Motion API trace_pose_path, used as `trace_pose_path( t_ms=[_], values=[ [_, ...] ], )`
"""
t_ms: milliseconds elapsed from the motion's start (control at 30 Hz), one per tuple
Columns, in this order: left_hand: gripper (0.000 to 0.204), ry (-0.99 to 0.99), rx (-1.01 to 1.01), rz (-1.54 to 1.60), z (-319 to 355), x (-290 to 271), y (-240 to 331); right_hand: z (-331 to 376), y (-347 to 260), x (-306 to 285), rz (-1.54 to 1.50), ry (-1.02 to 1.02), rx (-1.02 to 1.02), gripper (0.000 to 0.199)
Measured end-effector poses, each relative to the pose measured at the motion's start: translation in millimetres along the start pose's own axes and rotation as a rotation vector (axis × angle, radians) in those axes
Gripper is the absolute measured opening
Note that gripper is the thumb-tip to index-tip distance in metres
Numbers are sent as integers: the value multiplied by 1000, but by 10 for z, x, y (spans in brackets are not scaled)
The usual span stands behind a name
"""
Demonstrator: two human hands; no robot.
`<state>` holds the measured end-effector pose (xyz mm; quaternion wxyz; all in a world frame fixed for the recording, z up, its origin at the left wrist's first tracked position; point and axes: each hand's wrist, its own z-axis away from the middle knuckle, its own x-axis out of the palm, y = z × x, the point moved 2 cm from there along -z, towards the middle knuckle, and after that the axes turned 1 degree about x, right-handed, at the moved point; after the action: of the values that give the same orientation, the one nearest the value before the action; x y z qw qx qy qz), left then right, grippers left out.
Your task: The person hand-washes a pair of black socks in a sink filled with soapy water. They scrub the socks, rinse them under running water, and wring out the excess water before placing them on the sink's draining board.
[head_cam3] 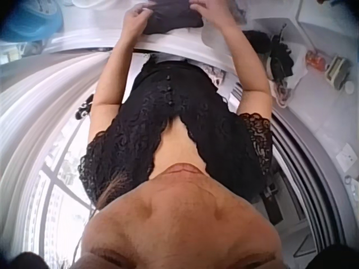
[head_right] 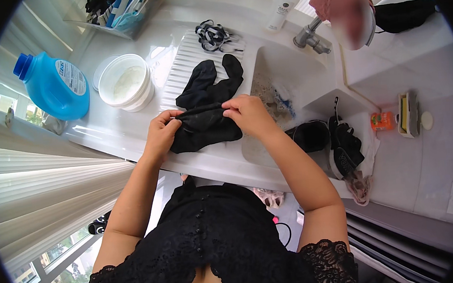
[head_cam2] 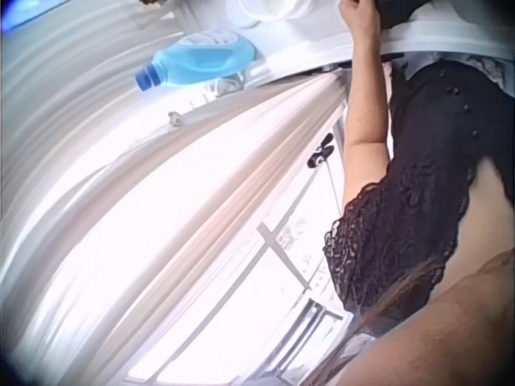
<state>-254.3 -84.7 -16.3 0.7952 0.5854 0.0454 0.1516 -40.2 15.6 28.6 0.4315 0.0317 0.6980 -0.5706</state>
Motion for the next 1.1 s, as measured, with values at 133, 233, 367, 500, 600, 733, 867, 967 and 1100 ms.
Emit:
trace_pose_path(
  t_ms=[133, 233, 367, 500, 600, 733, 867, 967, 1100],
  values=[
    [24, -6, -13, 2, -11, -13, -31, -60, 192, -22, -397, 24, 254, 20],
    [24, 4, 15, -28, 9, 10, -3, -31, 263, -77, -819, 123, 474, 16],
    [24, 16, 22, -15, -4, -6, -38, 13, 148, -75, -709, 203, 393, 14],
    [24, 21, 5, -44, 2, 3, -15, 115, -139, 104, -86, 241, -33, 13],
    [24, 21, -3, -41, -14, -2, -45, 97, -155, 353, 171, 295, -238, 17],
    [24, 30, 7, -57, -7, 4, -26, 68, -141, 534, 353, 335, -232, 11],
    [23, 31, 6, -43, -16, 8, -38, 40, -91, 451, 245, 425, -208, 8],
    [23, 31, 2, -31, -33, -2, -80, 52, -52, 131, 164, 529, -143, 6],
    [23, 29, 4, -27, -18, 14, -52, 29, 295, -242, 41, 568, 85, 11]
  ],
)
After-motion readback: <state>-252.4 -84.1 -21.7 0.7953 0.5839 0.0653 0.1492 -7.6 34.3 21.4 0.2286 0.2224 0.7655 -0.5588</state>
